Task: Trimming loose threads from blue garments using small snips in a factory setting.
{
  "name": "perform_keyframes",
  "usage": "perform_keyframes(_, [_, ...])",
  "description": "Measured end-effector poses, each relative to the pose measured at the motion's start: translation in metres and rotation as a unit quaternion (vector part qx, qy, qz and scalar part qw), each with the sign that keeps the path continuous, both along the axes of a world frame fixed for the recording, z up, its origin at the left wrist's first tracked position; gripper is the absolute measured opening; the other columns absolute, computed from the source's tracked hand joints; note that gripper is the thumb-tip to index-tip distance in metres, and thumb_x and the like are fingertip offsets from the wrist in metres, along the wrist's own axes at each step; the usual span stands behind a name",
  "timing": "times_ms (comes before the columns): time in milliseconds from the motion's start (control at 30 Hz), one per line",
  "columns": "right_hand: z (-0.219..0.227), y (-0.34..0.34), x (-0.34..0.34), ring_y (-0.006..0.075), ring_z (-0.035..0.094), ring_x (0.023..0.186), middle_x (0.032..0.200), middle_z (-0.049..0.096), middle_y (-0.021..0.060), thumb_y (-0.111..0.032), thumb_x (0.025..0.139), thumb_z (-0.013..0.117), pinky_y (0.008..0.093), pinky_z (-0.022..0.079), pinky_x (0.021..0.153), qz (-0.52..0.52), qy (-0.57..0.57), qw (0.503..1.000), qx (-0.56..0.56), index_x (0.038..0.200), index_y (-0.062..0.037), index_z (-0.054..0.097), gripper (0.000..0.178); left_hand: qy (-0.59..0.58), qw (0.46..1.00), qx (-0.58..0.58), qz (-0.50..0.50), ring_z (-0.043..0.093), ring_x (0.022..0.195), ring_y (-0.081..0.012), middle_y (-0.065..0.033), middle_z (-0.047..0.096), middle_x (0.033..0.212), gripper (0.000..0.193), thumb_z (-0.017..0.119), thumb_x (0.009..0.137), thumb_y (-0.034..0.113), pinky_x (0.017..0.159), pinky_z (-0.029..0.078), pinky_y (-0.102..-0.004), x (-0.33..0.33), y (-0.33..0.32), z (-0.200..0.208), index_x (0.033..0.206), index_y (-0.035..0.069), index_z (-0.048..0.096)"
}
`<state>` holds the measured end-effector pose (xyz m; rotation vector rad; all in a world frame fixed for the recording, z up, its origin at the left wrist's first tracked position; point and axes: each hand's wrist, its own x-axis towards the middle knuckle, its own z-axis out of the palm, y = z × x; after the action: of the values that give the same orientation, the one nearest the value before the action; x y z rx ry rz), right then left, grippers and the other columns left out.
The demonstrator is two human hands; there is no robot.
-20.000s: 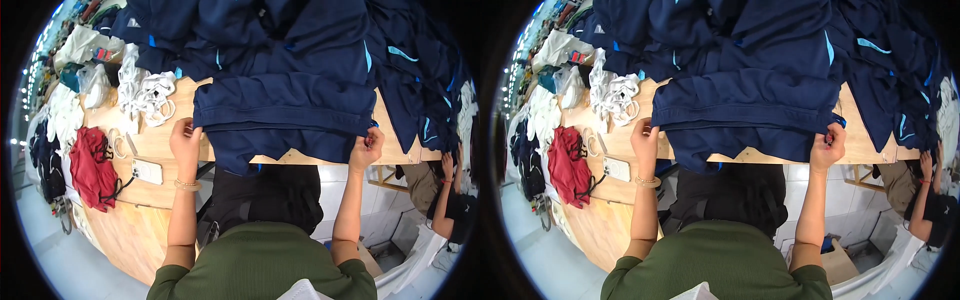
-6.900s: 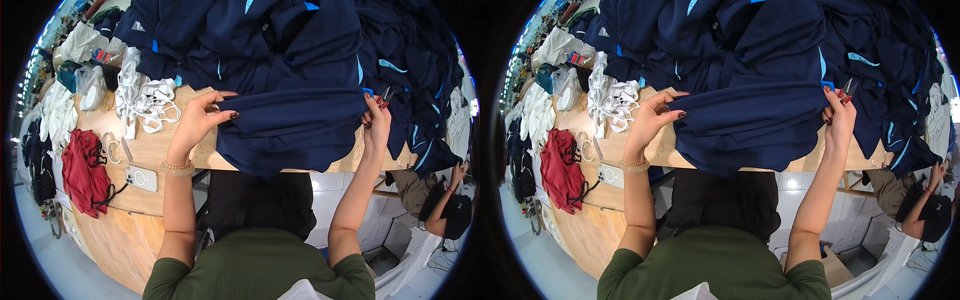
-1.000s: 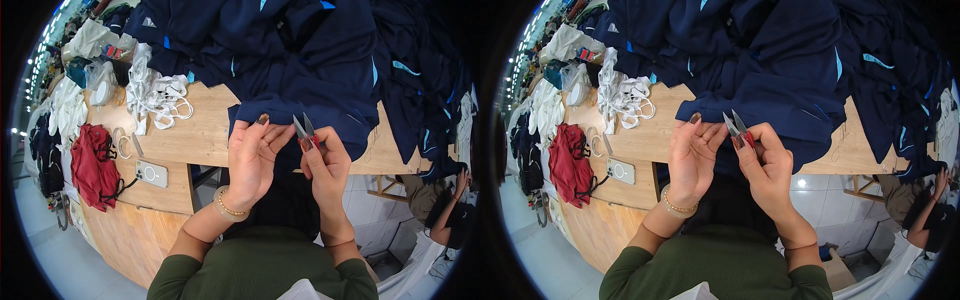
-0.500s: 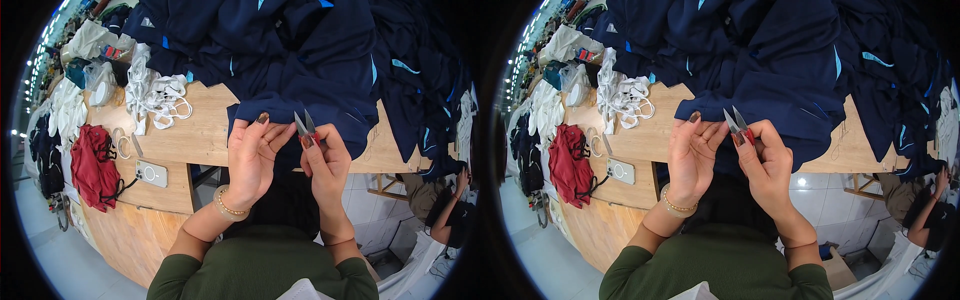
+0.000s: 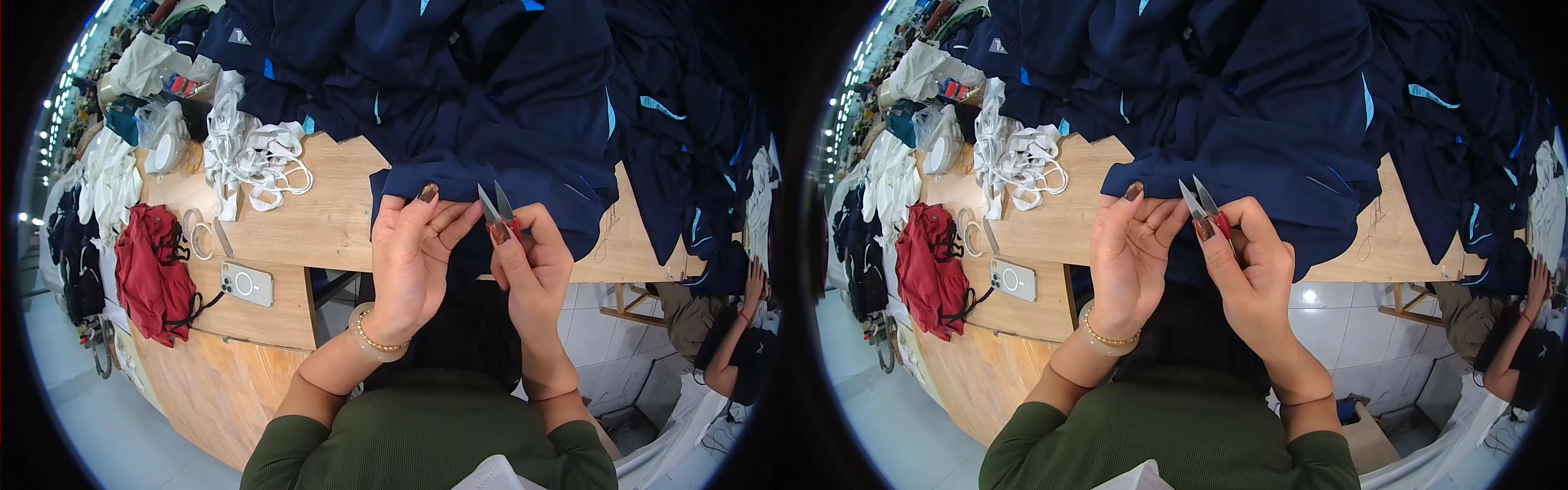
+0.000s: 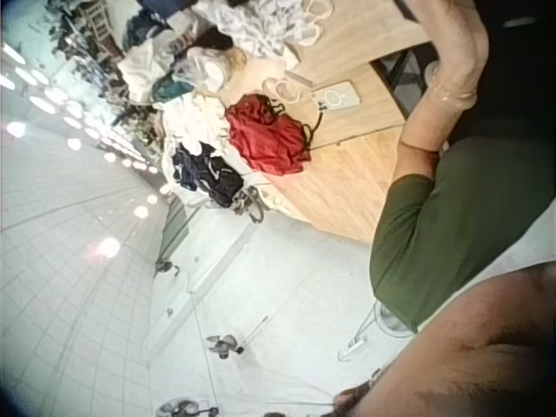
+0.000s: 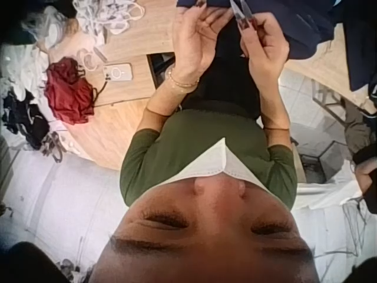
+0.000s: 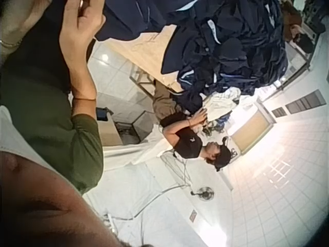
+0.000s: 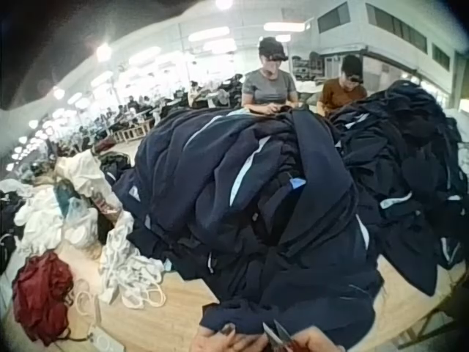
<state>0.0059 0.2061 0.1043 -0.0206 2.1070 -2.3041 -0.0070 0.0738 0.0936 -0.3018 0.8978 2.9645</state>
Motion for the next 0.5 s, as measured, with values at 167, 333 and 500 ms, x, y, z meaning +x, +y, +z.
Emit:
perform_keyframes(167, [0.0018, -0.0003, -0.0008, -0.0010, 0.034, 0.053, 0.059, 0.045, -0.0057, -0.008, 0.092, 0.055, 0.0173, 0.022, 0.047, 0.000, -0.007, 1.000, 0.002, 0.085, -0.0022, 0.050, 0.011, 0.005, 1.000, 0.001, -0.003, 0.064, 0.097, -0.0226, -0.0132, 0.062, 0.102, 0.013, 0.049, 0.094, 0.009, 0.092, 0.052, -0.0394, 0.0000, -0.0003, -0.0007, 0.106, 0.004, 0.049])
perform_keyframes(333, [0.0016, 0.0004, -0.0008, -0.0010, 0.034, 0.053, 0.059, 0.045, -0.0055, -0.008, 0.092, 0.056, 0.0175, 0.022, 0.047, 0.004, -0.009, 1.000, 0.006, 0.085, -0.0024, 0.050, 0.011, 0.009, 1.000, -0.001, -0.001, 0.064, 0.098, -0.0226, -0.0134, 0.062, 0.103, 0.013, 0.049, 0.094, 0.009, 0.092, 0.052, -0.0396, 0.0007, -0.0003, -0.0020, 0.106, 0.004, 0.049])
perform_keyframes(500, [0.0004, 0.0000, -0.0015, -0.0009, 0.033, 0.053, 0.059, 0.045, -0.0056, -0.008, 0.092, 0.055, 0.0174, 0.022, 0.047, -0.002, -0.009, 1.000, 0.006, 0.085, -0.0022, 0.050, 0.011, 0.001, 1.000, -0.005, 0.001, 0.063, 0.099, -0.0227, -0.0134, 0.062, 0.105, 0.014, 0.049, 0.094, 0.009, 0.093, 0.051, -0.0401, 0.0003, 0.0004, -0.0005, 0.106, 0.004, 0.049])
